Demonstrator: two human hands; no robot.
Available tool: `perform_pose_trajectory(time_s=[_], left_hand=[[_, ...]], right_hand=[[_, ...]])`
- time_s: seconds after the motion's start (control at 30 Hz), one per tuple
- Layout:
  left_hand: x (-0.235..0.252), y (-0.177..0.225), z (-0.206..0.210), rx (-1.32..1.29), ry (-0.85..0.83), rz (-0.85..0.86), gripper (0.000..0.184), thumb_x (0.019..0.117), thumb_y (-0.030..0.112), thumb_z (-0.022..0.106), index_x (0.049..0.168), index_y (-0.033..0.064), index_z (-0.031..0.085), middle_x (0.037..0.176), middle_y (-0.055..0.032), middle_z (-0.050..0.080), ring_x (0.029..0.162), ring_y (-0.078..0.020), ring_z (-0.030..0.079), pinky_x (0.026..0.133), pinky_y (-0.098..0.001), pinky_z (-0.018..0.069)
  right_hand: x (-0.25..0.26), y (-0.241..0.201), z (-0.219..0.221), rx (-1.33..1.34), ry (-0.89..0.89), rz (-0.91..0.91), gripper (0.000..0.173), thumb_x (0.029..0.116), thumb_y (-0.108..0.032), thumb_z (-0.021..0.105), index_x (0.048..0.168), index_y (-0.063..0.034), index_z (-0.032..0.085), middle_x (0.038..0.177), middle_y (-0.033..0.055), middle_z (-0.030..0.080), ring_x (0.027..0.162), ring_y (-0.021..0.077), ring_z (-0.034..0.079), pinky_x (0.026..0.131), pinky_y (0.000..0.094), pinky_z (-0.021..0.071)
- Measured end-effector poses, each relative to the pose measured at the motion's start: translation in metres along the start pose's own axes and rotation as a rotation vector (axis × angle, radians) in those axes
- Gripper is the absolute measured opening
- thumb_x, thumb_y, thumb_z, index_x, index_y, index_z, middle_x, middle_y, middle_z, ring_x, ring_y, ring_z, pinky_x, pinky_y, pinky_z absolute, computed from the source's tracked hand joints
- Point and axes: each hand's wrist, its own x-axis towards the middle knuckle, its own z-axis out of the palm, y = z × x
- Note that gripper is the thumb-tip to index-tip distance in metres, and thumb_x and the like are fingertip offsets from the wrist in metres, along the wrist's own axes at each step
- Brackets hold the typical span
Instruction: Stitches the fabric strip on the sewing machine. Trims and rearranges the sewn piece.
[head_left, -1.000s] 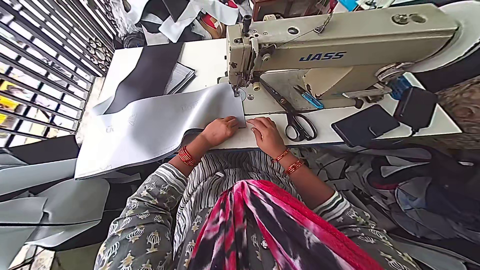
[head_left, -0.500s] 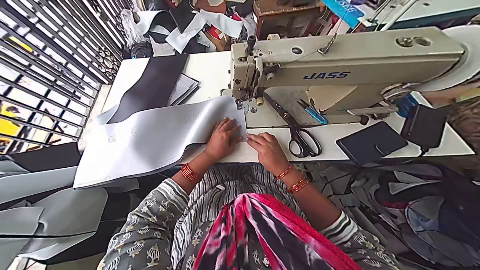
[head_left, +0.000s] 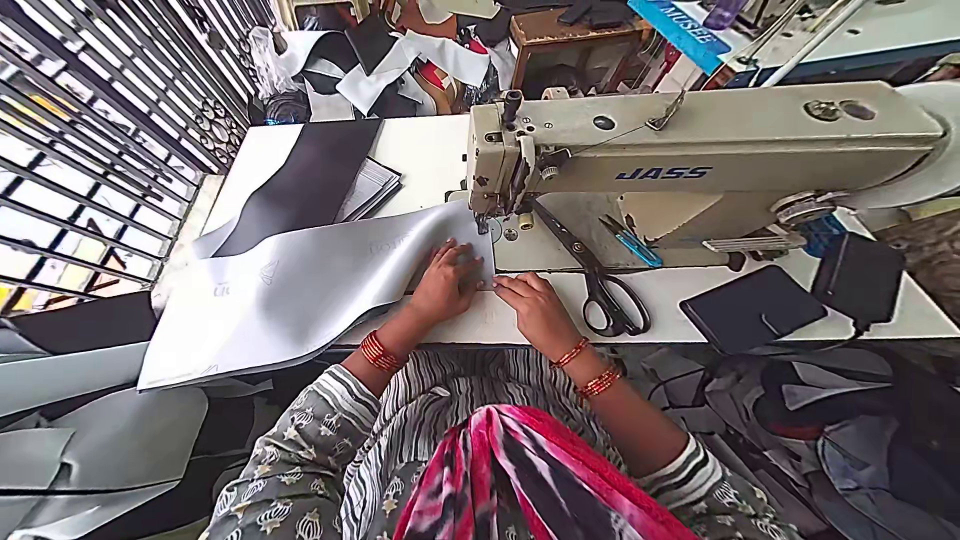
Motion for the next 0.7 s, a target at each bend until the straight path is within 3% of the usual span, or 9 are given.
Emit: perform_pose_trajectory(time_s=[0.3, 0.53, 0.7], left_hand=[[0.034, -0.017, -0.006, 0.015, 0.034, 0.001, 0.035, 0.0944, 0.019, 0.068, 0.127, 0.0058, 0.073, 0.146, -0.0233, 0.056, 0.146, -0.0439, 0.04, 0.123, -0.0569, 0.0272], [0.05, -0.014, -0.023, -0.049, 0.036, -0.021, 0.032, 0.0947, 0.015, 0.071, 0.122, -0.0019, 0.073, 0.146, -0.0278, 0.054, 0.146, -0.0475, 0.039, 0.123, -0.057, 0.0256], [0.069, -0.037, -0.017, -0.012, 0.034, 0.014, 0.034, 0.0949, 0.019, 0.069, 0.124, 0.001, 0.073, 0.144, -0.0282, 0.056, 0.144, -0.048, 0.041, 0.122, -0.0586, 0.0256]], right_hand=[[0.037, 0.016, -0.003, -0.027, -0.115, 0.036, 0.042, 0.0919, 0.015, 0.051, 0.12, -0.0039, 0.075, 0.131, 0.0137, 0.069, 0.115, 0.0386, 0.064, 0.096, 0.0533, 0.0504], [0.062, 0.024, -0.01, -0.029, -0.173, 0.086, 0.047, 0.088, 0.018, 0.056, 0.125, -0.0056, 0.074, 0.127, 0.0218, 0.066, 0.114, 0.0448, 0.061, 0.094, 0.0585, 0.0487], [0.077, 0.03, -0.012, -0.05, -0.237, 0.15, 0.055, 0.0862, 0.019, 0.058, 0.132, -0.0087, 0.07, 0.123, 0.023, 0.065, 0.115, 0.0448, 0.059, 0.097, 0.0578, 0.0467]])
